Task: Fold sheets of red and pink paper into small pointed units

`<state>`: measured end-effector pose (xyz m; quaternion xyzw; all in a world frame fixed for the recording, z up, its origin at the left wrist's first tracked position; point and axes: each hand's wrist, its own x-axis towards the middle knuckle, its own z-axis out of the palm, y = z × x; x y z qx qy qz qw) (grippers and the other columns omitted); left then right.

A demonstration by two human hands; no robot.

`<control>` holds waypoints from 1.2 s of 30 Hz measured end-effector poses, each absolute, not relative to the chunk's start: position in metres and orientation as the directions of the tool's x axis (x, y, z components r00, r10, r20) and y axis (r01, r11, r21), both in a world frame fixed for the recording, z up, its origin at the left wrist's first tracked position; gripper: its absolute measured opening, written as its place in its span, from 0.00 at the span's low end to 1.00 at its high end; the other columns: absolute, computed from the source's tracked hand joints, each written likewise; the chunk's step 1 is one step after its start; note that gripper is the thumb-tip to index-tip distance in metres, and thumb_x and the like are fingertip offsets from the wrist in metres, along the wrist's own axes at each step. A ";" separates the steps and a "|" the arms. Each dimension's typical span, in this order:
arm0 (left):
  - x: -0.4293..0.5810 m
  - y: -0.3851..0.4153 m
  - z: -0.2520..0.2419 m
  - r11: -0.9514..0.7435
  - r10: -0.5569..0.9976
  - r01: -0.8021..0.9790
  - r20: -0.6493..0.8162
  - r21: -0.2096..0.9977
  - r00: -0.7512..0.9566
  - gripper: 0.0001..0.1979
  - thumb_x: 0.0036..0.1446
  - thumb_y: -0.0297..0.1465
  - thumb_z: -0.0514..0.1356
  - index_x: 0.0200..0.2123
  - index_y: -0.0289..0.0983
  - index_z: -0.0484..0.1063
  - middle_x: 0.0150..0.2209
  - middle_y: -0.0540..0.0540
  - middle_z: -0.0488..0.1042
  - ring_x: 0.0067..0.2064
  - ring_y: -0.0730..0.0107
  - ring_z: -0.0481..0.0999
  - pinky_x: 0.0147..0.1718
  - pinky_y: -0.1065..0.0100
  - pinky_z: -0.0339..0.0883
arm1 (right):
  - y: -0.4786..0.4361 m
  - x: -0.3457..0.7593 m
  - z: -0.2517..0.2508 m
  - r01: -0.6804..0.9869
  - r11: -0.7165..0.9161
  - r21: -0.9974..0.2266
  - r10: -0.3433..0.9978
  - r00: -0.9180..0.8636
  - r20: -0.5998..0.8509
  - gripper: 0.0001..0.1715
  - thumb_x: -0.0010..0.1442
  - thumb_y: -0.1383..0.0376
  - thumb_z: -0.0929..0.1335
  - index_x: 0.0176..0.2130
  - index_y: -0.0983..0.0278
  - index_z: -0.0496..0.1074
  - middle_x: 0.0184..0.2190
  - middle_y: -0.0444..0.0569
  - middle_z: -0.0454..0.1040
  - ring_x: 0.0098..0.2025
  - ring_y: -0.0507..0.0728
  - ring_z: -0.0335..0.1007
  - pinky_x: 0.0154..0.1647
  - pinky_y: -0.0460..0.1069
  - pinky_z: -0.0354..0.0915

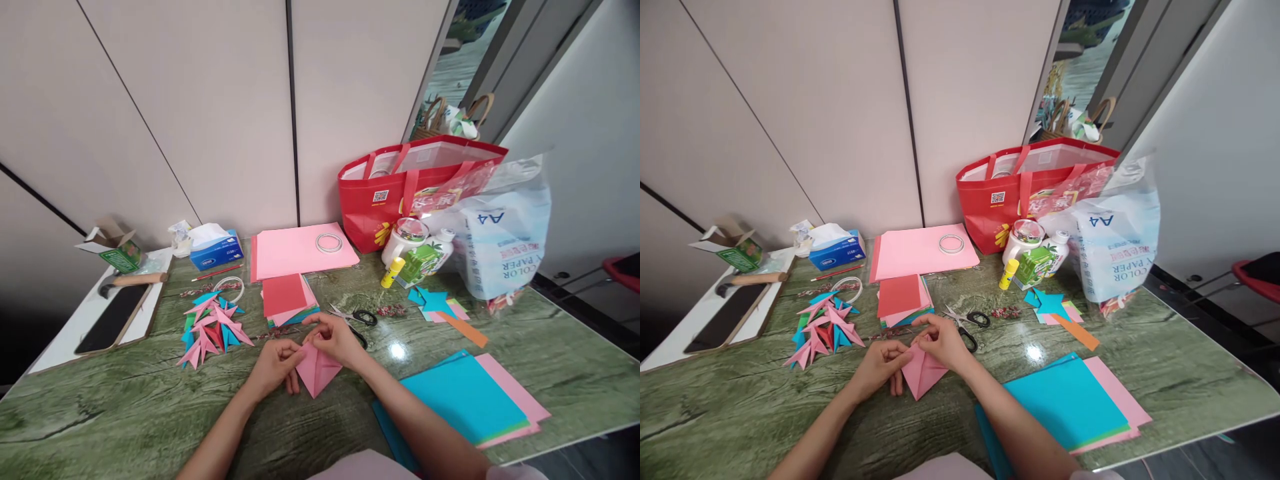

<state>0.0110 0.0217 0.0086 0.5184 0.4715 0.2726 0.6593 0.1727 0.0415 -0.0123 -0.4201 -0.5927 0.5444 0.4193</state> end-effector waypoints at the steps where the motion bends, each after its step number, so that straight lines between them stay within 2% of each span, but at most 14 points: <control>1: 0.010 0.022 0.008 0.314 0.849 0.114 -0.332 0.943 0.411 0.13 0.46 0.39 0.60 0.24 0.33 0.68 0.09 0.52 0.69 0.10 0.72 0.68 0.07 0.77 0.57 | 0.042 0.174 -0.012 -0.003 0.017 -1.000 0.951 -0.309 0.017 0.17 0.46 0.73 0.63 0.39 0.64 0.66 0.25 0.45 0.76 0.22 0.51 0.68 0.21 0.43 0.57; 7: 0.008 0.023 0.005 0.288 0.872 0.056 -0.286 0.956 0.397 0.13 0.47 0.39 0.59 0.23 0.34 0.67 0.10 0.51 0.70 0.10 0.73 0.68 0.07 0.78 0.58 | 0.045 0.177 -0.005 -0.157 -0.136 -0.978 0.941 -0.329 -0.078 0.12 0.50 0.66 0.64 0.39 0.64 0.63 0.23 0.43 0.75 0.19 0.49 0.66 0.19 0.42 0.57; 10: 0.010 0.023 0.003 0.249 0.921 0.048 -0.251 0.967 0.298 0.13 0.46 0.38 0.60 0.23 0.34 0.67 0.10 0.53 0.69 0.09 0.75 0.66 0.07 0.78 0.56 | 0.046 0.179 0.000 -0.232 -0.170 -0.958 0.941 -0.325 -0.088 0.14 0.53 0.59 0.64 0.39 0.63 0.63 0.24 0.44 0.74 0.20 0.49 0.66 0.21 0.43 0.59; 12: 0.009 0.025 0.002 0.222 0.951 0.036 -0.225 0.974 0.211 0.12 0.46 0.38 0.60 0.23 0.34 0.68 0.08 0.54 0.67 0.08 0.76 0.64 0.07 0.79 0.54 | 0.046 0.181 0.000 -0.278 -0.179 -0.944 0.934 -0.350 -0.074 0.16 0.51 0.57 0.66 0.39 0.62 0.63 0.25 0.43 0.73 0.22 0.49 0.66 0.23 0.43 0.60; 14: 0.007 0.027 0.001 0.198 0.971 0.026 -0.199 0.980 0.131 0.12 0.46 0.39 0.60 0.24 0.34 0.69 0.08 0.55 0.65 0.08 0.78 0.62 0.07 0.79 0.53 | 0.046 0.182 -0.002 -0.283 -0.179 -0.942 0.921 -0.385 -0.059 0.18 0.46 0.60 0.70 0.36 0.62 0.63 0.25 0.41 0.71 0.23 0.48 0.65 0.25 0.43 0.60; 16: 0.005 0.030 0.000 0.174 0.983 -0.020 -0.173 0.984 0.056 0.13 0.45 0.38 0.61 0.30 0.34 0.70 0.10 0.55 0.68 0.10 0.77 0.64 0.09 0.78 0.57 | 0.047 0.182 -0.008 -0.252 -0.174 -0.952 0.915 -0.399 -0.061 0.19 0.40 0.63 0.73 0.32 0.63 0.65 0.23 0.39 0.69 0.23 0.48 0.63 0.25 0.43 0.60; 18: 0.004 0.031 -0.001 0.159 0.987 -0.107 -0.160 0.982 -0.002 0.19 0.44 0.37 0.62 0.40 0.34 0.68 0.15 0.54 0.72 0.15 0.75 0.69 0.15 0.75 0.64 | 0.048 0.180 -0.014 -0.200 -0.113 -0.973 0.940 -0.339 -0.040 0.16 0.39 0.62 0.73 0.28 0.65 0.67 0.20 0.38 0.66 0.21 0.46 0.60 0.23 0.42 0.57; 20: 0.005 0.031 -0.002 0.170 0.985 -0.189 -0.169 0.967 0.017 0.27 0.45 0.36 0.62 0.49 0.34 0.62 0.19 0.53 0.74 0.20 0.73 0.73 0.22 0.72 0.68 | 0.049 0.177 -0.018 -0.163 -0.052 -0.985 0.962 -0.273 -0.005 0.14 0.40 0.62 0.73 0.27 0.66 0.69 0.20 0.39 0.66 0.21 0.46 0.59 0.23 0.43 0.56; 23: 0.009 0.028 -0.002 0.211 0.976 -0.238 -0.190 0.948 0.108 0.33 0.46 0.35 0.62 0.54 0.34 0.56 0.21 0.51 0.75 0.23 0.70 0.75 0.26 0.69 0.69 | 0.049 0.175 -0.021 -0.125 0.023 -0.992 0.978 -0.201 0.048 0.12 0.41 0.62 0.72 0.28 0.65 0.70 0.23 0.41 0.69 0.23 0.48 0.62 0.25 0.44 0.57; 25: 0.012 0.027 -0.002 0.245 0.967 -0.253 -0.217 0.936 0.134 0.32 0.45 0.35 0.62 0.53 0.33 0.58 0.23 0.48 0.77 0.25 0.67 0.76 0.27 0.67 0.70 | 0.049 0.174 -0.022 -0.097 0.042 -0.994 0.981 -0.185 0.060 0.11 0.42 0.62 0.72 0.28 0.65 0.71 0.23 0.42 0.70 0.25 0.50 0.63 0.25 0.44 0.58; 29: 0.013 0.027 -0.003 0.313 0.949 -0.282 -0.288 0.907 0.127 0.24 0.41 0.34 0.65 0.44 0.30 0.69 0.28 0.43 0.79 0.28 0.62 0.77 0.29 0.64 0.71 | 0.047 0.173 -0.022 -0.070 0.031 -0.997 0.984 -0.175 0.043 0.09 0.43 0.64 0.71 0.29 0.65 0.73 0.24 0.43 0.71 0.25 0.51 0.63 0.26 0.45 0.59; 36: 0.013 0.027 -0.004 0.324 0.946 -0.315 -0.300 0.892 0.125 0.19 0.41 0.30 0.65 0.39 0.30 0.73 0.29 0.43 0.79 0.29 0.63 0.77 0.29 0.64 0.71 | 0.044 0.171 -0.021 -0.106 0.008 -0.994 0.979 -0.201 0.029 0.14 0.42 0.65 0.71 0.34 0.64 0.74 0.25 0.43 0.72 0.25 0.50 0.63 0.26 0.45 0.59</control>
